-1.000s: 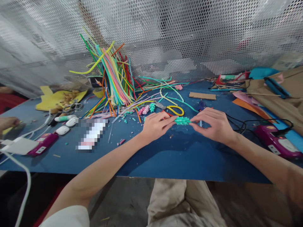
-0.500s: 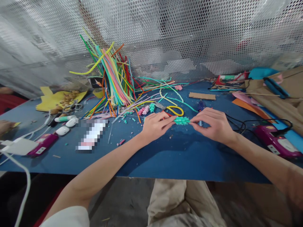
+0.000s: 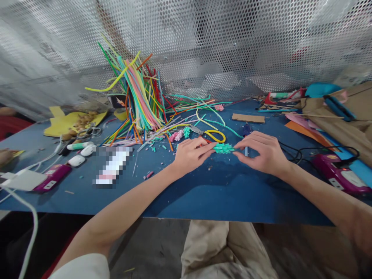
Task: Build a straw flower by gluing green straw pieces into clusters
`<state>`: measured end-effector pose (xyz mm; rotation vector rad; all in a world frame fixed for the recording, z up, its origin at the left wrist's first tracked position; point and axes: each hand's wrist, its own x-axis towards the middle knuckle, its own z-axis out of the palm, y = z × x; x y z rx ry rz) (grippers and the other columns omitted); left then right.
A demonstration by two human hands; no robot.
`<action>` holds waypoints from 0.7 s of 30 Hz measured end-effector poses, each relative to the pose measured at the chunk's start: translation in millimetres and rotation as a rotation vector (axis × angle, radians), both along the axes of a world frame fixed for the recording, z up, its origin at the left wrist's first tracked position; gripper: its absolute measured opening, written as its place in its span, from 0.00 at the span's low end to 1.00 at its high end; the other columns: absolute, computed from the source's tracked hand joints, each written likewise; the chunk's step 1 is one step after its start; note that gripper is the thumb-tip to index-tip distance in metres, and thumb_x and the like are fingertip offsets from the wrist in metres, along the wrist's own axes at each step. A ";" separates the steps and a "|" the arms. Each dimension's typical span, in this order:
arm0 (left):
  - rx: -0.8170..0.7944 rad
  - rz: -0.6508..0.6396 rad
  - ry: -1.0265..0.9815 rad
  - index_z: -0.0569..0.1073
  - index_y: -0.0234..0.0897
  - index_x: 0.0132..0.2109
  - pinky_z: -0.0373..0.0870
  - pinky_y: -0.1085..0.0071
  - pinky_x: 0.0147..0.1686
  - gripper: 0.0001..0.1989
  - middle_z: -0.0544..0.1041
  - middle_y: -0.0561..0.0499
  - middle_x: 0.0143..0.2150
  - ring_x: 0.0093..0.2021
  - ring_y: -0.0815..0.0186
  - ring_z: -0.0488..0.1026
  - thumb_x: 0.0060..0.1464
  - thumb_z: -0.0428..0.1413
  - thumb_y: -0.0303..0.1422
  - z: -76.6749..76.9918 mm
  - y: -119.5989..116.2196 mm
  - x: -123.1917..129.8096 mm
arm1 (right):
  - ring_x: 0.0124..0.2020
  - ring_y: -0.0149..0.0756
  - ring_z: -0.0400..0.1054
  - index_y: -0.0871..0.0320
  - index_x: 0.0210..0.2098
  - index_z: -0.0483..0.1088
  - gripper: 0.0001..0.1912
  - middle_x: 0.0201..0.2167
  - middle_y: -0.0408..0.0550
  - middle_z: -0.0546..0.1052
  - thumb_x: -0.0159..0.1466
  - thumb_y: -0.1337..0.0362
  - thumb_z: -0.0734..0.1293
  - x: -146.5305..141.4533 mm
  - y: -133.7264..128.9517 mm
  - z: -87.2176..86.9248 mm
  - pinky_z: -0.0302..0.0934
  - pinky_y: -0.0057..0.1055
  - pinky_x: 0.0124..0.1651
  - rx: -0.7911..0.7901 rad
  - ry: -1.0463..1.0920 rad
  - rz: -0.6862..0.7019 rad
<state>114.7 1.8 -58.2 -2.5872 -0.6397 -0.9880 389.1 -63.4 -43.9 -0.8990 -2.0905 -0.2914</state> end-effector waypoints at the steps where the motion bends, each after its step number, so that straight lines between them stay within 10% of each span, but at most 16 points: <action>1: 0.004 -0.002 -0.003 0.78 0.47 0.54 0.66 0.71 0.35 0.13 0.79 0.53 0.37 0.35 0.71 0.74 0.65 0.57 0.39 0.2 0.2 0.1 | 0.33 0.36 0.73 0.53 0.38 0.74 0.07 0.31 0.43 0.80 0.60 0.66 0.73 0.8 0.1 0.0 0.69 0.34 0.38 -0.003 -0.004 -0.003; 21: -0.006 0.014 0.012 0.78 0.46 0.54 0.65 0.71 0.35 0.13 0.79 0.53 0.37 0.34 0.71 0.74 0.66 0.56 0.40 2.0 -1.6 1.5 | 0.34 0.34 0.74 0.53 0.39 0.74 0.07 0.33 0.42 0.81 0.62 0.70 0.71 0.9 0.7 -1.1 0.69 0.33 0.41 -0.011 -0.005 0.048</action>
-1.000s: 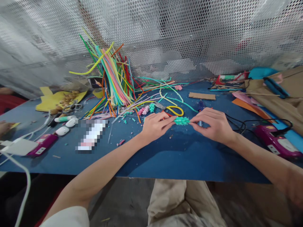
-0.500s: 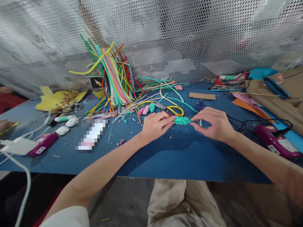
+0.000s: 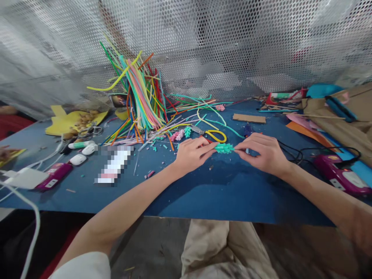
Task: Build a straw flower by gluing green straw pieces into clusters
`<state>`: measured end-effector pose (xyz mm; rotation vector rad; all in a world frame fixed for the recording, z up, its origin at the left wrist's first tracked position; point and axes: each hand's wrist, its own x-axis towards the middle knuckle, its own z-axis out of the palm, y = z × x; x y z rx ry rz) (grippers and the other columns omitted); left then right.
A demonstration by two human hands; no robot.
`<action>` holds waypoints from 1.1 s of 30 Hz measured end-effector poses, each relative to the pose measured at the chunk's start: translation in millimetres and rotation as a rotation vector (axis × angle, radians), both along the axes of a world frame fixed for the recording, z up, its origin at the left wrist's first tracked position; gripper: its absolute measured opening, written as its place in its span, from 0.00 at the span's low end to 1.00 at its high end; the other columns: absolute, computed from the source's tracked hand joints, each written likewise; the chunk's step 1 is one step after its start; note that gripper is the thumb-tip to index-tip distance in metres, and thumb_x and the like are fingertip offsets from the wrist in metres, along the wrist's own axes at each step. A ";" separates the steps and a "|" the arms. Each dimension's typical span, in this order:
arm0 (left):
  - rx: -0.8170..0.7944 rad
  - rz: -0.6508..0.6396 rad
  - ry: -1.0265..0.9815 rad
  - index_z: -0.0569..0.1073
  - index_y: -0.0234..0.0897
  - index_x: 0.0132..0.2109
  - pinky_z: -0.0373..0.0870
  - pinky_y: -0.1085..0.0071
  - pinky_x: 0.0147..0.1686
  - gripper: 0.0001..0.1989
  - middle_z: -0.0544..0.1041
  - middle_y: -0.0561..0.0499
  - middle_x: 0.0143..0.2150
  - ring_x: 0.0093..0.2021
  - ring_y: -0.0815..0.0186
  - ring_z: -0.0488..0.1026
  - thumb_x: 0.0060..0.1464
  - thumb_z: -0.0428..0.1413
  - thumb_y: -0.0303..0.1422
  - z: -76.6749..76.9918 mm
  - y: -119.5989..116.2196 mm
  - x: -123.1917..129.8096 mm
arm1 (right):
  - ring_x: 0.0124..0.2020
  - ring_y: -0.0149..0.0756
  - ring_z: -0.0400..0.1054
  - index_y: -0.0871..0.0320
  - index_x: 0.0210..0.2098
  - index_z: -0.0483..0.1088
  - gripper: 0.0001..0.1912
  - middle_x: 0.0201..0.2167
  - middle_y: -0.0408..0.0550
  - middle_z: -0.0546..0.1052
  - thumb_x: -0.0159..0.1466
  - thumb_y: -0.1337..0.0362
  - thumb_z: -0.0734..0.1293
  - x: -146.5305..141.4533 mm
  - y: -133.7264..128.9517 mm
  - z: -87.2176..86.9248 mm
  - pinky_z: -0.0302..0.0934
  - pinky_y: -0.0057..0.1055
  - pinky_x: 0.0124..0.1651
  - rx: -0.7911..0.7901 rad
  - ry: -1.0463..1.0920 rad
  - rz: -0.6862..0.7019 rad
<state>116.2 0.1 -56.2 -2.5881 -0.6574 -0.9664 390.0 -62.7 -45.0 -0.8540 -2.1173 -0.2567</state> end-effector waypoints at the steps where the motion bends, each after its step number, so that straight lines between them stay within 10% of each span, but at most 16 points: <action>1: -0.004 0.004 0.002 0.78 0.47 0.54 0.65 0.71 0.35 0.13 0.79 0.53 0.37 0.35 0.71 0.74 0.66 0.56 0.40 0.1 -0.2 0.1 | 0.34 0.34 0.74 0.53 0.39 0.74 0.08 0.33 0.42 0.81 0.62 0.71 0.71 -0.3 -0.2 -0.2 0.69 0.33 0.41 -0.005 0.000 0.001; 8: -0.068 0.017 0.008 0.78 0.46 0.54 0.68 0.71 0.36 0.13 0.79 0.53 0.40 0.36 0.70 0.76 0.66 0.55 0.40 -1.7 -0.3 1.6 | 0.32 0.36 0.72 0.52 0.42 0.74 0.08 0.32 0.44 0.79 0.63 0.65 0.70 4.9 -0.4 2.6 0.68 0.36 0.40 -0.109 0.040 -0.062; 18: -0.349 0.209 0.208 0.73 0.41 0.56 0.73 0.70 0.36 0.17 0.78 0.49 0.51 0.45 0.62 0.78 0.61 0.53 0.31 -5.2 3.1 2.1 | 0.59 0.64 0.60 0.62 0.64 0.62 0.33 0.59 0.66 0.66 0.61 0.56 0.65 75.6 41.6 -21.6 0.60 0.56 0.57 -0.518 -0.253 -0.729; 33: -0.278 0.188 0.166 0.79 0.41 0.46 0.66 0.73 0.30 0.09 0.78 0.50 0.42 0.40 0.66 0.76 0.64 0.54 0.32 -7.4 19.2 -6.3 | 0.55 0.56 0.68 0.56 0.55 0.68 0.24 0.56 0.59 0.71 0.62 0.53 0.63 81.4 53.6 -34.2 0.65 0.51 0.54 -0.604 -0.235 -0.647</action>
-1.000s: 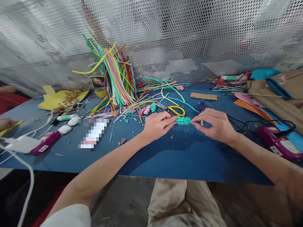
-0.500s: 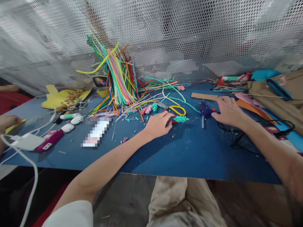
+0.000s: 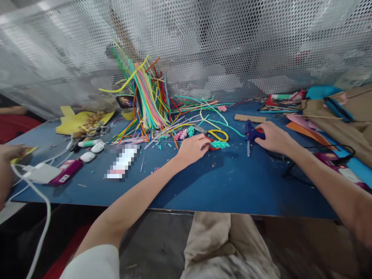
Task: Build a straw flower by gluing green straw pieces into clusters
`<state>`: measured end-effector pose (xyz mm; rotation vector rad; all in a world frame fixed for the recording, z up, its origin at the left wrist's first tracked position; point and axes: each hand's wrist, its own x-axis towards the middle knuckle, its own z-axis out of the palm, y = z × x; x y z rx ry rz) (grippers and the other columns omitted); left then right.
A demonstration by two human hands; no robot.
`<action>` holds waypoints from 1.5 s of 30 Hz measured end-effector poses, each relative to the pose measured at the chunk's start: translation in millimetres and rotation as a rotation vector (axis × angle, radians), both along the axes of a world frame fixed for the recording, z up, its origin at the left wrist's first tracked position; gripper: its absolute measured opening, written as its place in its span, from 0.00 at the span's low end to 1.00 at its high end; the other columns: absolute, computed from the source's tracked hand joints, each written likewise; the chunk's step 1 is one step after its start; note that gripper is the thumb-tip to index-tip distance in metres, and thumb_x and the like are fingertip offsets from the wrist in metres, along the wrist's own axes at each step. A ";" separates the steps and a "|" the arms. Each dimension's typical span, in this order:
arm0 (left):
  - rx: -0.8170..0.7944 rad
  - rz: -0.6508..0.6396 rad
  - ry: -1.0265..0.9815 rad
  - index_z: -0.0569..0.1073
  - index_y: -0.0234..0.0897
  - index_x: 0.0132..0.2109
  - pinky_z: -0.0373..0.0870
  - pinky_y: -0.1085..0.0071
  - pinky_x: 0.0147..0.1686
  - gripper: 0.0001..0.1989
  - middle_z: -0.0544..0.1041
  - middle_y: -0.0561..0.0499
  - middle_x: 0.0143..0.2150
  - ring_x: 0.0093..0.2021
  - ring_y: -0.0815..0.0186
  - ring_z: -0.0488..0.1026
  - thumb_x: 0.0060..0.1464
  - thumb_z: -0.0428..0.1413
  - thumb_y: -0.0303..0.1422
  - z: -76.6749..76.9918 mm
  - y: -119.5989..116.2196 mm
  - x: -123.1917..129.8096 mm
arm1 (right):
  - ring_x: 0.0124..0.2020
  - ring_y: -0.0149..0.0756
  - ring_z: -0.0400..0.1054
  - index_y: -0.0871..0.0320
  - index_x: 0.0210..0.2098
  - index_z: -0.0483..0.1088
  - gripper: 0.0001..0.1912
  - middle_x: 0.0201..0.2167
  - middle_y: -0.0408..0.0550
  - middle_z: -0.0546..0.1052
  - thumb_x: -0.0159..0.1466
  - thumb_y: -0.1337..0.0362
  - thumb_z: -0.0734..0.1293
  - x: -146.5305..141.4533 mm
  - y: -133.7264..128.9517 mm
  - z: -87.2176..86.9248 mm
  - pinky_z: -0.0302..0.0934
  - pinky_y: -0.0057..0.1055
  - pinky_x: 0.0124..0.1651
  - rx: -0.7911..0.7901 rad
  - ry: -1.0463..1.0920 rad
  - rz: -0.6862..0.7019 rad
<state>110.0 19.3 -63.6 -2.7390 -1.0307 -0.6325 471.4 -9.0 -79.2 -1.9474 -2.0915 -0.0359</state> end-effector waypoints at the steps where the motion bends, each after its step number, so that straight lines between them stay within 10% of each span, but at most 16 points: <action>1: 0.007 0.001 -0.002 0.80 0.41 0.46 0.65 0.73 0.29 0.09 0.79 0.50 0.42 0.40 0.66 0.76 0.63 0.55 0.32 0.3 0.1 -0.1 | 0.53 0.56 0.69 0.55 0.54 0.68 0.23 0.55 0.58 0.72 0.62 0.54 0.63 -2.3 -1.4 2.4 0.66 0.51 0.54 0.028 0.032 -0.008; 20: -0.048 0.025 0.003 0.78 0.41 0.42 0.68 0.72 0.31 0.07 0.80 0.52 0.43 0.41 0.65 0.78 0.57 0.58 0.33 3.6 -5.4 3.2 | 0.34 0.46 0.71 0.57 0.40 0.70 0.18 0.34 0.56 0.78 0.64 0.47 0.65 -28.2 -20.0 27.8 0.62 0.37 0.39 0.303 0.369 0.037; 45: -0.091 0.016 0.038 0.77 0.40 0.43 0.67 0.72 0.31 0.08 0.80 0.50 0.45 0.41 0.64 0.78 0.61 0.54 0.36 4.2 -7.7 4.7 | 0.39 0.48 0.74 0.60 0.47 0.74 0.19 0.43 0.58 0.80 0.63 0.54 0.68 -32.1 -18.4 21.2 0.64 0.38 0.43 0.345 0.366 0.112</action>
